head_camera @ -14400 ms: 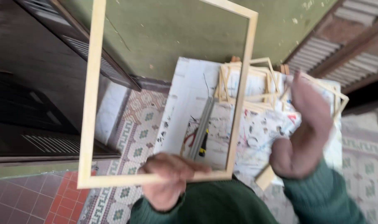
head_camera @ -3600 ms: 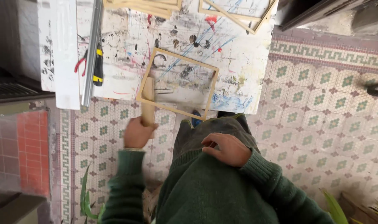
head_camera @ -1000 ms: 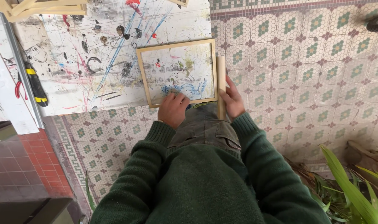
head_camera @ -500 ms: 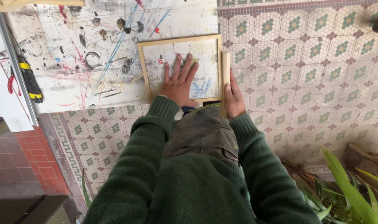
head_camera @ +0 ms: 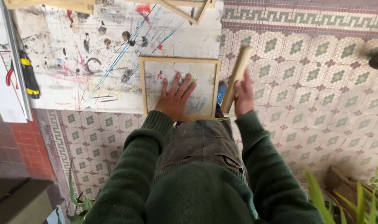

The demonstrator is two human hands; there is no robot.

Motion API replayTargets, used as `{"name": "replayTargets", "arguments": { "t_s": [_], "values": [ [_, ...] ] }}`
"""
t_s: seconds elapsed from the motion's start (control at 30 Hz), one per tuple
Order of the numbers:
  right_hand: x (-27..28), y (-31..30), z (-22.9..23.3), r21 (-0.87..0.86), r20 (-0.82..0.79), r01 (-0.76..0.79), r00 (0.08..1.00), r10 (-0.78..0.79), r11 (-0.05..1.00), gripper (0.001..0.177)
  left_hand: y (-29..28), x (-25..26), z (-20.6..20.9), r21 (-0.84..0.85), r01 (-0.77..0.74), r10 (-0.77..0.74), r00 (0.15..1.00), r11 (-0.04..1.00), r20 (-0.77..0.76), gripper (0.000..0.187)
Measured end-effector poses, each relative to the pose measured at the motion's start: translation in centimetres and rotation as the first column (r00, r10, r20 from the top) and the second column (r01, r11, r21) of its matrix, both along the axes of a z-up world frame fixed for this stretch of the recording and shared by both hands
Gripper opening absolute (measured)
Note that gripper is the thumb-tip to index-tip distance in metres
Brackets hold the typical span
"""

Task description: Sanding the edges of a wooden frame on a workbench using a sanding block.

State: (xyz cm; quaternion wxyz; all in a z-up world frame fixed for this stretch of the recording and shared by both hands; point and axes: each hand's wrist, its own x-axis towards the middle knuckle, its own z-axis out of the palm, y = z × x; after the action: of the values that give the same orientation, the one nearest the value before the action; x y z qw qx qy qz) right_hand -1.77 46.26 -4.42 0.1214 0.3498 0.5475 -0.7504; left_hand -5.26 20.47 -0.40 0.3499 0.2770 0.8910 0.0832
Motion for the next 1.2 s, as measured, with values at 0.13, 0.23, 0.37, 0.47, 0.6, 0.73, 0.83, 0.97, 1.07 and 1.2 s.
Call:
{"name": "replayTargets", "arguments": {
  "t_s": [0.13, 0.23, 0.37, 0.47, 0.6, 0.73, 0.83, 0.97, 1.07, 1.2],
  "values": [
    [-0.3, 0.0, -4.1, 0.060, -0.143, -0.138, 0.979, 0.146, 0.989, 0.064, 0.5, -0.8, 0.1, -0.100, 0.022, -0.019, 0.999, 0.995, 0.030, 0.141],
    [-3.0, -0.9, -4.1, 0.094, -0.253, -0.205, 0.942, 0.223, 0.974, 0.062, 0.8, -1.1, 0.3, -0.125, 0.039, -0.028, 0.996, 0.991, 0.083, 0.143],
    [0.4, -2.0, -3.9, 0.211, -0.320, -0.223, 0.904, 0.283, 0.952, 0.059, 0.7, -0.9, 0.5, -0.099, 0.023, -0.015, 0.997, 0.995, 0.074, 0.141],
    [4.1, -2.9, -4.7, 0.217, -0.374, -0.222, 0.880, 0.291, 0.951, 0.062, 0.9, -0.8, 0.5, -0.192, 0.092, -0.075, 0.993, 0.977, 0.095, 0.142],
    [4.0, -3.0, -4.4, 0.045, -0.326, -0.216, 0.920, 0.219, 0.975, 0.069, 0.7, -0.7, 0.0, -0.108, 0.041, -0.029, 0.993, 0.993, 0.110, 0.139],
    [-3.5, -2.8, -2.9, 0.312, -0.383, -0.149, 0.884, 0.267, 0.938, 0.060, 0.5, -0.8, 0.0, -0.115, 0.037, -0.032, 0.998, 0.993, 0.047, 0.138],
    [4.1, -3.8, -2.6, 0.270, -0.350, -0.166, 0.901, 0.257, 0.949, 0.061, -0.2, 0.1, -1.0, 0.021, -0.007, 0.007, 1.000, 1.000, -0.002, 0.135],
    [11.2, -4.0, -6.2, 0.267, -0.264, -0.196, 0.927, 0.268, 0.943, 0.062, -0.4, 0.6, -1.6, 0.033, -0.015, 0.017, 0.997, 0.999, -0.076, 0.136],
    [-1.1, -3.0, -3.6, 0.474, -0.344, -0.150, 0.875, 0.339, 0.868, 0.061, -0.2, -0.4, -0.8, -0.044, 0.038, -0.040, 0.998, 0.998, -0.041, 0.139],
    [-1.8, -2.6, -3.7, 0.438, -0.386, -0.147, 0.860, 0.333, 0.887, 0.061, 0.0, 0.1, -0.7, 0.033, -0.014, 0.016, 0.999, 0.999, -0.034, 0.139]
  ]
}}
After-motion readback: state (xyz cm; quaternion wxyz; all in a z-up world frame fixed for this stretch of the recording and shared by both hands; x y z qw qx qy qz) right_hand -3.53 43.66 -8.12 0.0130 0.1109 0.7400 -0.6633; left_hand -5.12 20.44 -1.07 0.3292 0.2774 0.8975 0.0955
